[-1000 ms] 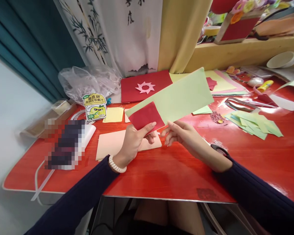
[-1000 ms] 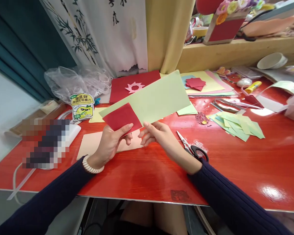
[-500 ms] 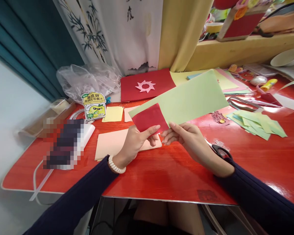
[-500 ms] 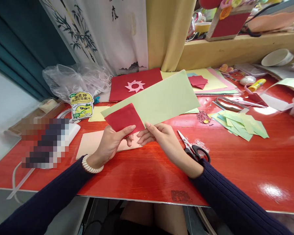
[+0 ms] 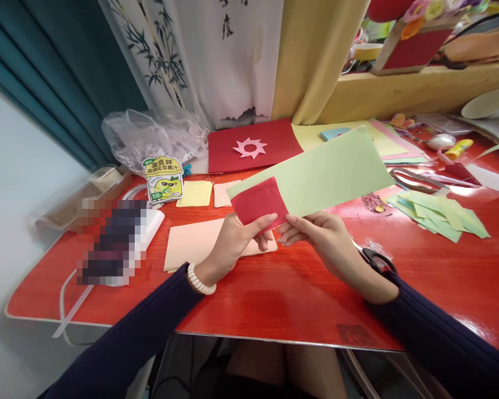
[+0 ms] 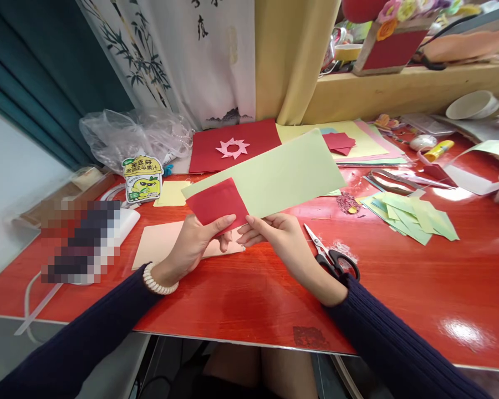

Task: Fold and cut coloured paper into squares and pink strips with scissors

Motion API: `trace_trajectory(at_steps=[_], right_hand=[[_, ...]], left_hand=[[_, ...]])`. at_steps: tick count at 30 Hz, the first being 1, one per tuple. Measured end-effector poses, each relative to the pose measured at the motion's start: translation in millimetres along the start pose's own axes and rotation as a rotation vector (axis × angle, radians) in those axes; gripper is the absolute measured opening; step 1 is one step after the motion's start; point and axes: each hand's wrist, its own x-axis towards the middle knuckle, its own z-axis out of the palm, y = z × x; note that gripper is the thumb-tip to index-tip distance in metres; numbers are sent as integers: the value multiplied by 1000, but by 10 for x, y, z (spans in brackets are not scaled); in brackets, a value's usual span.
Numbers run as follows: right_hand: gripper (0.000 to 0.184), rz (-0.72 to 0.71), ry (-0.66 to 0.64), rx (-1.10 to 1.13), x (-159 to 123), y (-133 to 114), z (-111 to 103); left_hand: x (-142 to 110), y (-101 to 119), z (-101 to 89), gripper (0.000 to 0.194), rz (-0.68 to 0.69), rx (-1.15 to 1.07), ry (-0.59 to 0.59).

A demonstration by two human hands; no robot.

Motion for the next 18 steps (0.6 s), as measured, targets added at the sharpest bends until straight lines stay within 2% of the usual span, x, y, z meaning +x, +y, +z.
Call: trace_trajectory(at_steps=[18], right_hand=[[30,-7,-4,-27,-27,-7,11]], left_hand=[[-7,14,-1,34,-18,-15,3]])
